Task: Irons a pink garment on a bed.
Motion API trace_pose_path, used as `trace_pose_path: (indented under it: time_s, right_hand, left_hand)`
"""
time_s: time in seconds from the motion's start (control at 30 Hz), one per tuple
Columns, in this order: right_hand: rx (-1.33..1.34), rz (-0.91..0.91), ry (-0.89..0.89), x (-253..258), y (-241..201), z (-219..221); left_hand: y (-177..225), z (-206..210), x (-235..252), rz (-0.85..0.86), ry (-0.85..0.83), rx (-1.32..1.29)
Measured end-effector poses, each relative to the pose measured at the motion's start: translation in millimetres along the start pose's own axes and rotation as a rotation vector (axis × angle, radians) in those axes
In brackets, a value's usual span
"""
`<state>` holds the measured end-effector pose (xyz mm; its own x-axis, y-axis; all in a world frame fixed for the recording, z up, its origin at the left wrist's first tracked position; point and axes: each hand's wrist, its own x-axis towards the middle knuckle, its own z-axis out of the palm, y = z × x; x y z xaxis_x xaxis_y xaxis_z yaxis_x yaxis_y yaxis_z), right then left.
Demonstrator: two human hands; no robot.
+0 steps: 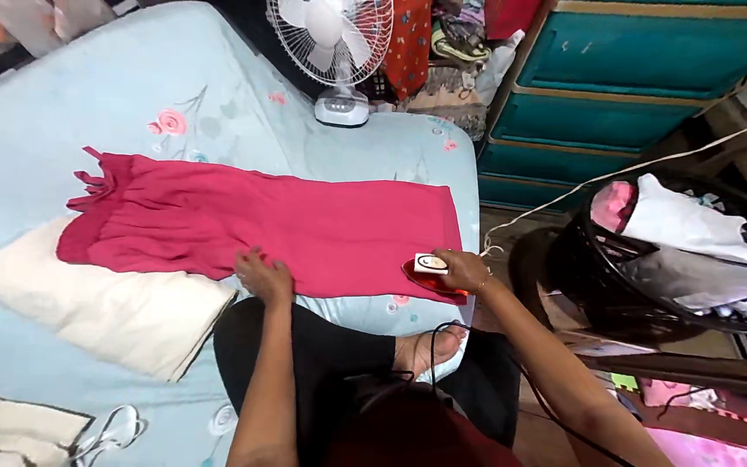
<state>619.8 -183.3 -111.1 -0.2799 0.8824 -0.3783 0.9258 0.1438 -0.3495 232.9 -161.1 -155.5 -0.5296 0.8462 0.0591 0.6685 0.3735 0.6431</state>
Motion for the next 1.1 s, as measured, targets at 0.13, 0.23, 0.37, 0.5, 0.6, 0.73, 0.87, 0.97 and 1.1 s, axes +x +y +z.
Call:
trace_pose_path:
  time_s: [0.13, 0.23, 0.37, 0.5, 0.6, 0.73, 0.87, 0.97, 1.1]
  right_hand:
    - [-0.042, -0.065, -0.045, -12, 9, 2]
    - [-0.003, 0.008, 0.002, -23, 32, 1]
    - [0.14, 0.191, 0.21, -43, 70, 6]
    - [0.192, 0.309, 0.364, -70, 96, 8]
    - [0.226, 0.345, 0.431, -80, 107, 7]
    - [0.253, 0.367, 0.487, -79, 110, 2]
    - [0.299, 0.37, 0.514, -76, 106, 0]
    - [0.318, 0.355, 0.531, -76, 106, 2]
    - [0.318, 0.389, 0.506, -75, 105, 3]
  left_hand:
    - [23, 32, -39, 0.256, -0.194, 0.062]
    - [43, 70, -77, 0.618, -0.414, 0.07]
    - [78, 103, -115, 1.037, -0.726, 0.113]
    - [97, 114, -122, 1.168, -0.85, 0.213]
    - [106, 112, -122, 1.225, -0.904, 0.266]
    - [116, 125, -134, 1.348, -0.878, 0.259]
    - [128, 132, -150, 1.363, -0.86, 0.289]
    - [140, 129, -154, 1.295, -0.912, 0.336]
    - [155, 122, -151, 1.073, -1.044, 0.337]
